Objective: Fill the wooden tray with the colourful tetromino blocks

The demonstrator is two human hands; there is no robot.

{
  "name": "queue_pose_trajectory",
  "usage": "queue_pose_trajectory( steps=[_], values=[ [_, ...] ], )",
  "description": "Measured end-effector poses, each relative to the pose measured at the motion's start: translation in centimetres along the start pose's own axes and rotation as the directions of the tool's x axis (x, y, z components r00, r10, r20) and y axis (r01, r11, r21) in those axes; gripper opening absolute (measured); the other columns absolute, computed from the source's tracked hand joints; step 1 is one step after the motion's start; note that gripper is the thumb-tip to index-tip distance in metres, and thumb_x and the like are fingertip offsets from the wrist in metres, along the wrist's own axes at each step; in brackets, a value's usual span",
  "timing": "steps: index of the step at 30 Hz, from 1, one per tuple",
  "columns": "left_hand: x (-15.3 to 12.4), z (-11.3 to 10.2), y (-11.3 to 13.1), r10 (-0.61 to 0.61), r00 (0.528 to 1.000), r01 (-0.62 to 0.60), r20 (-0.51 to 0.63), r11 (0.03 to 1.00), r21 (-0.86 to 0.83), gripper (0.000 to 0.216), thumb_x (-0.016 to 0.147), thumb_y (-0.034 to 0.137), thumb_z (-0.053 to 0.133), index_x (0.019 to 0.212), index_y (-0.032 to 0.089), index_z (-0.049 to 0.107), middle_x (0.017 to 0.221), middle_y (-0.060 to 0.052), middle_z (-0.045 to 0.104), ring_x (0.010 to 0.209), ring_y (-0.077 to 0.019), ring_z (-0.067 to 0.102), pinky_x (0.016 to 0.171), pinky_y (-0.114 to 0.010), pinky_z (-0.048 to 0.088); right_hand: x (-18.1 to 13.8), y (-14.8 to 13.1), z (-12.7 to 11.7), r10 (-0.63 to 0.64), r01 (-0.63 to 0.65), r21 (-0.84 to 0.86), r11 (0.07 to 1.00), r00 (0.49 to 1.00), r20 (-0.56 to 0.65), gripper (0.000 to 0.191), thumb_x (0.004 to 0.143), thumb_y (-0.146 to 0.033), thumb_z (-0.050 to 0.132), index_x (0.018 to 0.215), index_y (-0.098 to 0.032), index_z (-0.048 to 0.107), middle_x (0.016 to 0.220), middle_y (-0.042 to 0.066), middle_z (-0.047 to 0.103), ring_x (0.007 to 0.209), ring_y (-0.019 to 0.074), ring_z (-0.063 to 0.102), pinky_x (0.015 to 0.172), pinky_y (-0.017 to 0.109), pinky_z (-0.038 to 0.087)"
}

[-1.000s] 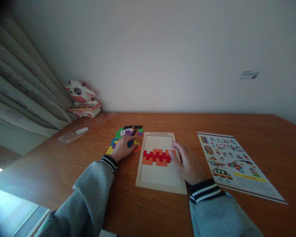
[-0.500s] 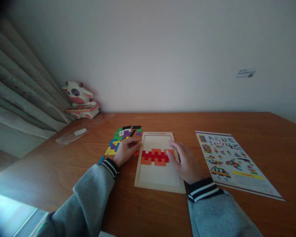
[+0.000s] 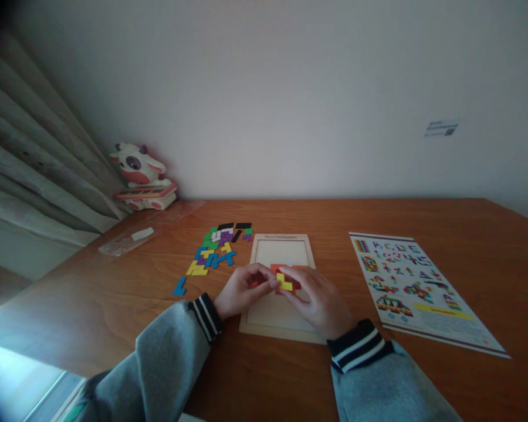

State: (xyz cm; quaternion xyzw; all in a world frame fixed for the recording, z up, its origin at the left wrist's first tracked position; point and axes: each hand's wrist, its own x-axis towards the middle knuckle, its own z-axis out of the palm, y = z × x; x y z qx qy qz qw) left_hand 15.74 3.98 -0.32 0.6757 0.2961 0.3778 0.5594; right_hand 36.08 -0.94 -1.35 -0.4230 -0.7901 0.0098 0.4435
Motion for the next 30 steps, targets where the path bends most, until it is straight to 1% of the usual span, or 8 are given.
queue_pose_trajectory(
  steps=[4,7,9,12,16,21,25,30],
  values=[
    [-0.2,-0.1,0.0,0.017,1.0,-0.018,0.008,0.992,0.123,0.036,0.081,0.048,0.074,0.09,0.013,0.07,0.086,-0.007,0.072,0.08,-0.0162,0.067,0.078,-0.028,0.054,0.2,-0.5,-0.6,-0.049,0.049,-0.004,0.999,0.999,0.024,0.022,0.092,-0.03,0.063,0.114,-0.029,0.068,0.101,0.005,0.074,0.093,0.0199,0.071,0.085,0.035,0.06],
    [-0.2,-0.2,0.1,0.031,0.999,-0.037,0.044,0.988,0.149,0.035,0.085,0.046,0.07,0.097,0.013,0.071,0.094,-0.009,0.074,0.085,-0.0182,0.068,0.081,-0.03,0.054,0.0,-0.3,-1.2,-0.03,0.031,-0.008,1.0,0.999,0.032,0.018,0.093,-0.029,0.062,0.109,-0.028,0.07,0.1,0.005,0.074,0.092,0.0193,0.072,0.086,0.034,0.06],
    [-0.2,-0.5,0.2,0.077,0.996,-0.083,0.037,0.971,0.226,0.031,0.09,0.043,0.065,0.1,0.014,0.072,0.099,-0.01,0.074,0.09,-0.0186,0.068,0.084,-0.03,0.053,-0.5,0.4,-1.7,-0.001,0.001,-0.003,1.0,0.999,0.039,0.018,0.093,-0.03,0.061,0.108,-0.027,0.071,0.101,0.005,0.075,0.092,0.0198,0.072,0.084,0.034,0.06],
    [0.0,-1.0,0.1,0.173,0.985,-0.163,0.009,0.903,0.398,0.026,0.094,0.038,0.059,0.094,0.015,0.072,0.095,-0.008,0.072,0.088,-0.0177,0.066,0.084,-0.029,0.052,-1.5,1.6,-2.6,0.073,-0.075,0.006,0.997,0.987,0.146,0.019,0.093,-0.035,0.061,0.106,-0.028,0.072,0.102,0.004,0.076,0.089,0.0202,0.073,0.08,0.033,0.062],
    [0.3,-1.8,-0.5,0.241,0.97,-0.217,0.025,0.818,0.533,0.021,0.094,0.032,0.057,0.092,0.016,0.07,0.092,-0.007,0.071,0.089,-0.0174,0.065,0.084,-0.029,0.05,-2.5,2.6,-3.3,0.095,-0.097,-0.004,0.995,0.965,0.243,0.02,0.092,-0.039,0.061,0.102,-0.029,0.075,0.101,0.003,0.076,0.091,0.0211,0.073,0.082,0.034,0.061],
    [0.4,-2.0,-0.6,0.254,0.965,-0.245,0.067,0.78,0.576,0.017,0.094,0.027,0.056,0.095,0.017,0.069,0.095,-0.007,0.07,0.091,-0.0178,0.064,0.085,-0.029,0.05,-2.6,2.7,-3.4,0.103,-0.102,-0.018,0.995,0.958,0.268,0.02,0.092,-0.04,0.061,0.101,-0.029,0.075,0.097,0.003,0.075,0.089,0.0204,0.071,0.082,0.034,0.06],
    [0.3,-2.1,-0.5,0.251,0.963,-0.262,0.104,0.764,0.589,0.015,0.093,0.026,0.057,0.099,0.018,0.069,0.097,-0.007,0.07,0.093,-0.0178,0.064,0.087,-0.029,0.05,-2.7,2.9,-3.3,0.101,-0.091,-0.047,0.995,0.95,0.295,0.022,0.094,-0.04,0.059,0.104,-0.03,0.076,0.098,0.004,0.071,0.09,0.02,0.07,0.08,0.033,0.059],
    [0.2,-2.1,-0.6,0.256,0.96,-0.27,0.112,0.751,0.603,0.016,0.094,0.026,0.056,0.1,0.019,0.069,0.098,-0.008,0.069,0.095,-0.0191,0.064,0.09,-0.032,0.05,-2.8,3.0,-3.2,0.108,-0.094,-0.064,0.994,0.951,0.291,0.024,0.095,-0.039,0.056,0.105,-0.031,0.076,0.1,0.005,0.068,0.09,0.0204,0.069,0.079,0.034,0.059]
  ],
)
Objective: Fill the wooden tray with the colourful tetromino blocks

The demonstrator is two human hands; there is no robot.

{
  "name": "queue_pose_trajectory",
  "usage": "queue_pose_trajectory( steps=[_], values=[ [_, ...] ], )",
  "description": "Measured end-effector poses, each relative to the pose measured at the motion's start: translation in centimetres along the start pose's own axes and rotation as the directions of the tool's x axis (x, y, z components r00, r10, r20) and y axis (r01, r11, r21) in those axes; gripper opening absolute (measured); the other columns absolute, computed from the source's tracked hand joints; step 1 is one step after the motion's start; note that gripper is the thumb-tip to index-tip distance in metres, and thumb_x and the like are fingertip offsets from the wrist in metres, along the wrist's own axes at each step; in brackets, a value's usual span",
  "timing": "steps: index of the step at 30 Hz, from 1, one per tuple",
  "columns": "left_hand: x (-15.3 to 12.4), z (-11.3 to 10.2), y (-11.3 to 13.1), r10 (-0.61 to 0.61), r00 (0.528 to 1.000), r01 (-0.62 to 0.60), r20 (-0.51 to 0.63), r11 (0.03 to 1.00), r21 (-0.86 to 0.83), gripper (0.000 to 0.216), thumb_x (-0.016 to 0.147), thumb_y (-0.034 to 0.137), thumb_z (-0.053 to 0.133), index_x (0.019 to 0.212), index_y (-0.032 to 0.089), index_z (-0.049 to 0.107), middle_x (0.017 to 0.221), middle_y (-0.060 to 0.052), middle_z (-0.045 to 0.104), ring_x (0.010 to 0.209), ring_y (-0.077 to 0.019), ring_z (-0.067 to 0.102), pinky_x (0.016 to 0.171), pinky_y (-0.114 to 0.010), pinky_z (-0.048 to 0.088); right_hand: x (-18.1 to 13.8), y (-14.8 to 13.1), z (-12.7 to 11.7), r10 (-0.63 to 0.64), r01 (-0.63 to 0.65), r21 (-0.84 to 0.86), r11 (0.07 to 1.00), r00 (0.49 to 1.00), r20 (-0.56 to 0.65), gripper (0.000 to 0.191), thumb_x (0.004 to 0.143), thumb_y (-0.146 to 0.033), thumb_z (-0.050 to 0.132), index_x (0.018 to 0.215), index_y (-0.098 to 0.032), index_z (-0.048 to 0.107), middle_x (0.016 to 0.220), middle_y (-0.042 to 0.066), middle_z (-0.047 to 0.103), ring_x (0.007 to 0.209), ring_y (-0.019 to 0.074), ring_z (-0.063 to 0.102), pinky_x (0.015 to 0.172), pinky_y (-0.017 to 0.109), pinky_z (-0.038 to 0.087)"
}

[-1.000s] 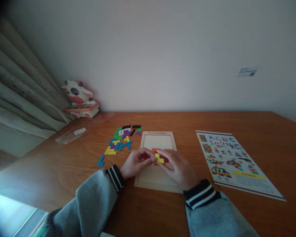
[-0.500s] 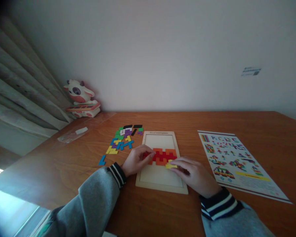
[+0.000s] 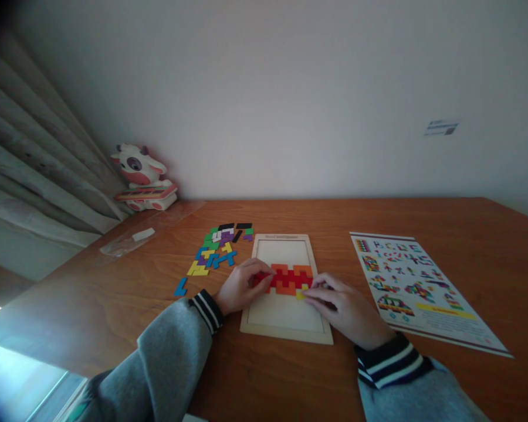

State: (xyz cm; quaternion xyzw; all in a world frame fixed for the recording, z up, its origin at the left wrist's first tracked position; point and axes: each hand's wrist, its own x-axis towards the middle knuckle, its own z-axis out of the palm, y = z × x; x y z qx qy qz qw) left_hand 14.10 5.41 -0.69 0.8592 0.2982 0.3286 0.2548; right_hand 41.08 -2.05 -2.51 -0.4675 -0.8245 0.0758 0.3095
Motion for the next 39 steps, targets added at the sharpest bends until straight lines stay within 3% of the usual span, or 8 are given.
queue_pose_trajectory(
  steps=[5,14,20,25,29,32,36,39],
  values=[
    [0.0,0.0,0.0,0.02,1.0,-0.019,-0.023,1.0,0.023,0.017,0.094,0.026,0.056,0.101,0.018,0.069,0.1,-0.009,0.068,0.097,-0.0197,0.063,0.092,-0.032,0.05,0.0,0.2,0.3,0.045,-0.045,-0.015,0.999,0.999,0.006,0.024,0.094,-0.04,0.057,0.107,-0.028,0.073,0.105,0.006,0.067,0.092,0.0208,0.068,0.083,0.035,0.058],
    [0.1,-0.1,0.2,0.032,0.999,-0.03,-0.04,0.998,0.056,0.018,0.094,0.026,0.055,0.101,0.018,0.069,0.1,-0.01,0.067,0.098,-0.0207,0.063,0.092,-0.034,0.05,0.0,0.2,0.3,0.084,-0.084,0.015,0.996,0.996,-0.013,0.026,0.095,-0.043,0.054,0.109,-0.027,0.069,0.103,0.006,0.069,0.078,0.018,0.068,0.075,0.033,0.058],
    [0.3,-2.0,-1.1,0.087,0.996,-0.078,-0.024,0.961,0.266,0.019,0.093,0.022,0.054,0.105,0.019,0.068,0.104,-0.008,0.068,0.098,-0.0213,0.062,0.093,-0.036,0.049,0.1,-0.2,0.1,0.101,-0.1,0.042,0.994,0.995,-0.004,0.023,0.095,-0.04,0.055,0.108,-0.027,0.068,0.103,0.005,0.068,0.074,0.0161,0.066,0.07,0.031,0.057],
    [0.0,-4.9,-4.7,-0.045,0.987,0.12,-0.155,0.845,0.52,0.022,0.091,0.021,0.055,0.11,0.019,0.066,0.112,-0.01,0.068,0.107,-0.0264,0.06,0.098,-0.041,0.047,0.1,-0.4,-0.2,0.119,-0.119,0.054,0.991,0.993,0.0,0.023,0.096,-0.036,0.052,0.112,-0.026,0.065,0.106,0.006,0.067,0.076,0.0168,0.066,0.07,0.031,0.057],
    [-0.7,-6.7,-7.3,-0.161,0.959,0.27,-0.233,0.77,0.578,0.027,0.089,0.022,0.058,0.115,0.018,0.064,0.115,-0.011,0.068,0.109,-0.0277,0.06,0.1,-0.043,0.047,0.1,-0.6,-0.3,0.124,-0.124,0.055,0.991,0.992,-0.001,0.022,0.096,-0.036,0.052,0.111,-0.026,0.064,0.106,0.006,0.066,0.076,0.0171,0.066,0.071,0.032,0.057],
    [-1.2,-7.6,-8.3,-0.188,0.958,0.283,-0.218,0.756,0.59,0.026,0.09,0.018,0.055,0.113,0.02,0.066,0.113,-0.009,0.07,0.106,-0.0258,0.062,0.098,-0.041,0.048,0.2,-0.7,-0.3,0.129,-0.129,0.06,0.99,0.992,-0.009,0.022,0.096,-0.036,0.052,0.11,-0.026,0.065,0.104,0.005,0.067,0.076,0.0171,0.066,0.069,0.032,0.056],
    [-1.3,-8.0,-8.4,-0.172,0.977,0.211,-0.122,0.762,0.612,0.037,0.085,0.005,0.051,0.111,0.024,0.07,0.118,-0.006,0.07,0.113,-0.0232,0.061,0.103,-0.038,0.046,0.2,-0.7,-0.2,0.133,-0.132,0.065,0.989,0.991,-0.006,0.022,0.096,-0.035,0.051,0.112,-0.027,0.064,0.105,0.005,0.066,0.077,0.0166,0.065,0.071,0.032,0.056],
    [-1.3,-8.0,-8.1,-0.169,0.982,0.184,-0.088,0.727,0.662,0.029,0.09,0.013,0.053,0.109,0.024,0.073,0.116,-0.008,0.07,0.112,-0.0245,0.06,0.103,-0.041,0.047,0.2,-0.6,-0.1,0.14,-0.14,0.065,0.988,0.99,0.007,0.022,0.097,-0.035,0.051,0.112,-0.026,0.063,0.106,0.006,0.066,0.078,0.0165,0.064,0.072,0.031,0.055]
  ],
)
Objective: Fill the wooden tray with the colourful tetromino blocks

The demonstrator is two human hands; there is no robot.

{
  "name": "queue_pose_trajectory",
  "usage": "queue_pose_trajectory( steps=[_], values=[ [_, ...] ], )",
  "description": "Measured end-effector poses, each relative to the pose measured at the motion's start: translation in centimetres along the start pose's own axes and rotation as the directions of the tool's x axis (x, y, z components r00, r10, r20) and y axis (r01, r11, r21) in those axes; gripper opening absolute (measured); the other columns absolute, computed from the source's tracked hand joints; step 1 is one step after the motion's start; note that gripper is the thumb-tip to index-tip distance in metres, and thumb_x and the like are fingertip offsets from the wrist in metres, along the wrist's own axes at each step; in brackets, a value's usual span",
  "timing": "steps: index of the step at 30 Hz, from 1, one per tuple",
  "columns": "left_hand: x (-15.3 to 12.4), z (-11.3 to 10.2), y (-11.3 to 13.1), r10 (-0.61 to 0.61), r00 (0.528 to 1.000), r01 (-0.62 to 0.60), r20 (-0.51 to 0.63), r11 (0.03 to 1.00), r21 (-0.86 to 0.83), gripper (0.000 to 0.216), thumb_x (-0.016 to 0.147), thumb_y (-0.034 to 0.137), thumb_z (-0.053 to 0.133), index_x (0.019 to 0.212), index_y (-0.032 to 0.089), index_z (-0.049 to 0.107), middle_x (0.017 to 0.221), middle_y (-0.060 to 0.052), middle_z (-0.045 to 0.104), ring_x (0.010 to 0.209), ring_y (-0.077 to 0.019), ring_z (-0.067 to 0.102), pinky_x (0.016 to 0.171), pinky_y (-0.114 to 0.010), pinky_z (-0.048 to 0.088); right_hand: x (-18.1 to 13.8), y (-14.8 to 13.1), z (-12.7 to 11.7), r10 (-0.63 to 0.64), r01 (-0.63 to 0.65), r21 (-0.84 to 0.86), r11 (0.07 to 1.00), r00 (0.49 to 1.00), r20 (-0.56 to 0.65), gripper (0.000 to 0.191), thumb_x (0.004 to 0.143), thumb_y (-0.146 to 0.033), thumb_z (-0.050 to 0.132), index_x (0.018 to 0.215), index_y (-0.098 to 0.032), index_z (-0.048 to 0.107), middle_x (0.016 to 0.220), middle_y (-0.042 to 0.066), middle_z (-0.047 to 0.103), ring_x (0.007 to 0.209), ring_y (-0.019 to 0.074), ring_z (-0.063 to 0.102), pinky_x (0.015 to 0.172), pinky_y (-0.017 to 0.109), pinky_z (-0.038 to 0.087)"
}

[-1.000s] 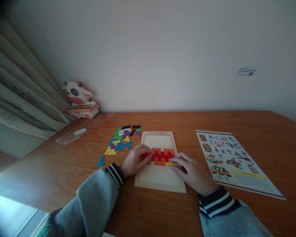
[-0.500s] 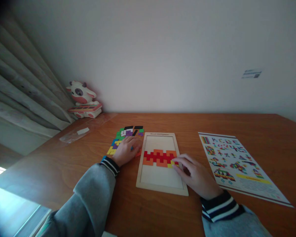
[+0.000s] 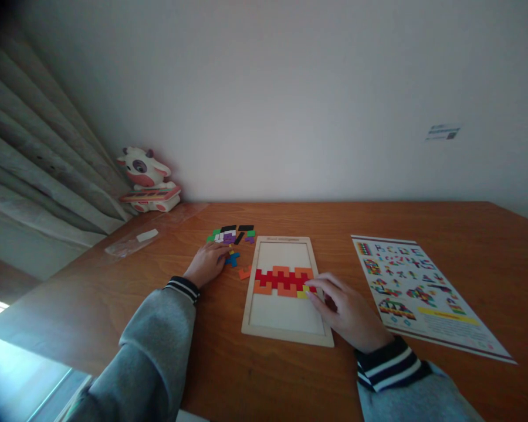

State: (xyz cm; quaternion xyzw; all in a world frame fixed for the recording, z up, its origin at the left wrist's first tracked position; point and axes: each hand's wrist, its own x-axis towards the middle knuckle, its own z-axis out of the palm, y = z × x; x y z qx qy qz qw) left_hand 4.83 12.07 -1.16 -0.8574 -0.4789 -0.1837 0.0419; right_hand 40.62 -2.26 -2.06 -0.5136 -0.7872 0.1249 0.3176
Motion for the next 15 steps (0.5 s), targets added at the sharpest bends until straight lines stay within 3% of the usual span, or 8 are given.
queue_pose_trajectory(
  steps=[3,7,15],
  values=[
    [0.08,0.16,0.09,0.023,1.0,-0.023,-0.002,1.0,0.019,0.024,0.095,0.026,0.053,0.106,0.021,0.074,0.115,-0.01,0.069,0.111,-0.026,0.061,0.102,-0.042,0.048,-0.04,0.01,0.01,0.001,-0.001,-0.004,1.0,1.0,0.015,0.022,0.097,-0.034,0.05,0.113,-0.025,0.062,0.106,0.006,0.065,0.078,0.0161,0.064,0.073,0.032,0.054],
    [0.27,0.35,-0.19,0.092,0.996,-0.09,0.019,0.994,-0.063,0.025,0.097,0.027,0.052,0.106,0.02,0.074,0.119,-0.008,0.071,0.117,-0.024,0.061,0.106,-0.04,0.045,0.0,-0.18,-0.03,-0.003,0.003,0.006,1.0,1.0,0.004,0.021,0.096,-0.032,0.051,0.112,-0.025,0.062,0.105,0.006,0.065,0.077,0.016,0.064,0.073,0.031,0.054],
    [0.28,-0.54,-0.05,0.044,0.999,-0.044,-0.008,0.999,-0.017,0.02,0.094,0.031,0.059,0.105,0.022,0.073,0.109,-0.007,0.073,0.106,-0.0243,0.065,0.097,-0.037,0.051,0.12,-0.28,-0.02,0.0,0.0,-0.002,1.0,1.0,-0.009,0.021,0.096,-0.033,0.051,0.112,-0.025,0.062,0.106,0.007,0.065,0.078,0.0168,0.065,0.073,0.032,0.054]
  ],
)
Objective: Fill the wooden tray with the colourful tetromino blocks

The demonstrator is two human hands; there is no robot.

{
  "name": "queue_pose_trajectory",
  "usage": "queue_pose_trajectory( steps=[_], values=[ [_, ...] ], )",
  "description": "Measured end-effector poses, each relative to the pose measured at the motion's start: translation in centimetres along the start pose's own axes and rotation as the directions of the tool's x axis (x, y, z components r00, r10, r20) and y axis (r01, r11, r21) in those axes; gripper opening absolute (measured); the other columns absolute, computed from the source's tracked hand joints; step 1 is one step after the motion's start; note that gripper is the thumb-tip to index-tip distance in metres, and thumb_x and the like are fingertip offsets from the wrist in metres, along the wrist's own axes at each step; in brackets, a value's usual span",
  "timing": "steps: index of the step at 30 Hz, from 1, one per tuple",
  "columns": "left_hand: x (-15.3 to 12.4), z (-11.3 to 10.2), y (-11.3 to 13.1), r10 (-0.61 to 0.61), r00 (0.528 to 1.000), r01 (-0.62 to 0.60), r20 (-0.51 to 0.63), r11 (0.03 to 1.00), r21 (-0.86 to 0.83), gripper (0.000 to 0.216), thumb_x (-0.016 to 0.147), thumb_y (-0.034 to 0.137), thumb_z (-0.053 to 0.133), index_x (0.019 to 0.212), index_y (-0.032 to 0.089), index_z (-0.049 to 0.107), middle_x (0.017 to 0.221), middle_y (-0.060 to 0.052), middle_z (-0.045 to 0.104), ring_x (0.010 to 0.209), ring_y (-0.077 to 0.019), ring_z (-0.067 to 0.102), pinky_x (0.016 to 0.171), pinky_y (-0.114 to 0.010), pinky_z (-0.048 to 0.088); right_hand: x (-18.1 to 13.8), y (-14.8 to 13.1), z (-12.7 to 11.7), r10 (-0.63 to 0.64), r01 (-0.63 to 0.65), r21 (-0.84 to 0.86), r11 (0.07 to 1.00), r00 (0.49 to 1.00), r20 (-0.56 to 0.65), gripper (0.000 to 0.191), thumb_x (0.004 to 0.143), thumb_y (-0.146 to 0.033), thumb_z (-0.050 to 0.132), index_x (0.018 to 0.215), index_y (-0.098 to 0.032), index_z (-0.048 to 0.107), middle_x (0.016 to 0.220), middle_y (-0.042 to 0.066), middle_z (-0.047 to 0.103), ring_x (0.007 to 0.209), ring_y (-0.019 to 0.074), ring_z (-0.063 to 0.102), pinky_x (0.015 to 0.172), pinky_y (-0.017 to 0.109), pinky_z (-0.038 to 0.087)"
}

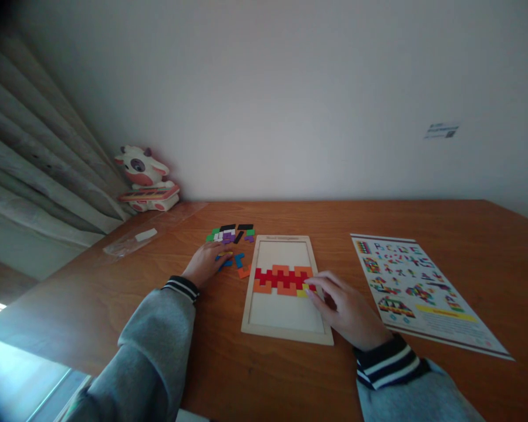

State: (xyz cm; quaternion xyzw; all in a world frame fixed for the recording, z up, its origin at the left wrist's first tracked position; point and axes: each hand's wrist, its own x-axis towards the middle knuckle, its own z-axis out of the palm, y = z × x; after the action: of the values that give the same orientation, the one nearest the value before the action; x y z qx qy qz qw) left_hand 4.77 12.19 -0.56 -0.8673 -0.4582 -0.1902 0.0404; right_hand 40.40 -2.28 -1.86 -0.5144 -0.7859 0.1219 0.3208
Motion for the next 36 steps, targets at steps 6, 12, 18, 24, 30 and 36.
queue_pose_trajectory(
  steps=[6,12,18,24,30,36],
  values=[
    [-0.3,0.3,-1.2,0.088,0.994,-0.084,0.068,0.995,-0.06,0.026,0.095,0.031,0.056,0.113,0.022,0.072,0.12,-0.008,0.069,0.113,-0.024,0.063,0.104,-0.04,0.047,-0.1,0.1,-0.1,-0.014,0.014,0.008,1.0,1.0,-0.006,0.02,0.097,-0.033,0.051,0.111,-0.024,0.062,0.104,0.006,0.065,0.078,0.0163,0.064,0.072,0.032,0.053],
    [-0.3,0.1,-2.3,-0.008,0.997,0.014,0.075,0.997,-0.074,0.028,0.094,0.037,0.059,0.113,0.023,0.072,0.112,-0.008,0.07,0.102,-0.0228,0.067,0.095,-0.035,0.052,-0.2,0.4,0.0,-0.003,0.003,0.001,1.0,1.0,0.004,0.021,0.097,-0.033,0.051,0.115,-0.025,0.06,0.106,0.006,0.064,0.078,0.0157,0.063,0.072,0.032,0.053],
    [-0.2,0.4,-1.6,-0.04,0.999,0.04,0.007,0.999,-0.004,0.027,0.098,0.038,0.052,0.108,0.022,0.071,0.104,-0.006,0.074,0.097,-0.0222,0.069,0.089,-0.034,0.054,-0.1,0.3,0.1,-0.012,0.012,-0.007,1.0,0.998,-0.057,0.019,0.097,-0.032,0.052,0.112,-0.024,0.06,0.103,0.006,0.064,0.081,0.0169,0.063,0.073,0.031,0.052],
    [0.1,1.1,-1.8,0.028,0.976,-0.025,-0.218,1.0,0.015,0.023,0.1,0.03,0.05,0.11,0.022,0.069,0.095,-0.006,0.075,0.086,-0.0184,0.071,0.082,-0.029,0.056,-0.2,0.7,0.1,0.022,-0.022,0.002,1.0,0.98,-0.198,0.017,0.098,-0.032,0.051,0.108,-0.023,0.061,0.096,0.006,0.066,0.081,0.0183,0.063,0.076,0.033,0.051],
    [0.0,0.7,1.3,0.1,0.913,-0.174,-0.395,0.973,-0.155,0.021,0.099,0.027,0.051,0.114,0.022,0.066,0.104,-0.003,0.075,0.094,-0.0144,0.072,0.085,-0.024,0.057,1.1,-0.4,0.6,0.218,-0.183,0.14,0.973,0.93,-0.297,0.028,0.095,-0.044,0.053,0.109,-0.022,0.064,0.094,0.007,0.07,0.08,0.0207,0.066,0.074,0.035,0.053],
    [-0.5,0.3,6.2,0.446,0.788,-0.548,-0.424,0.823,-0.152,0.033,0.098,0.015,0.05,0.13,0.021,0.056,0.11,-0.007,0.073,0.098,-0.0149,0.071,0.086,-0.025,0.058,5.6,-4.9,2.6,0.367,-0.346,0.655,0.672,0.924,0.111,0.042,0.09,-0.056,0.054,0.107,-0.018,0.066,0.093,0.009,0.074,0.076,0.0195,0.07,0.071,0.034,0.059]
  ],
)
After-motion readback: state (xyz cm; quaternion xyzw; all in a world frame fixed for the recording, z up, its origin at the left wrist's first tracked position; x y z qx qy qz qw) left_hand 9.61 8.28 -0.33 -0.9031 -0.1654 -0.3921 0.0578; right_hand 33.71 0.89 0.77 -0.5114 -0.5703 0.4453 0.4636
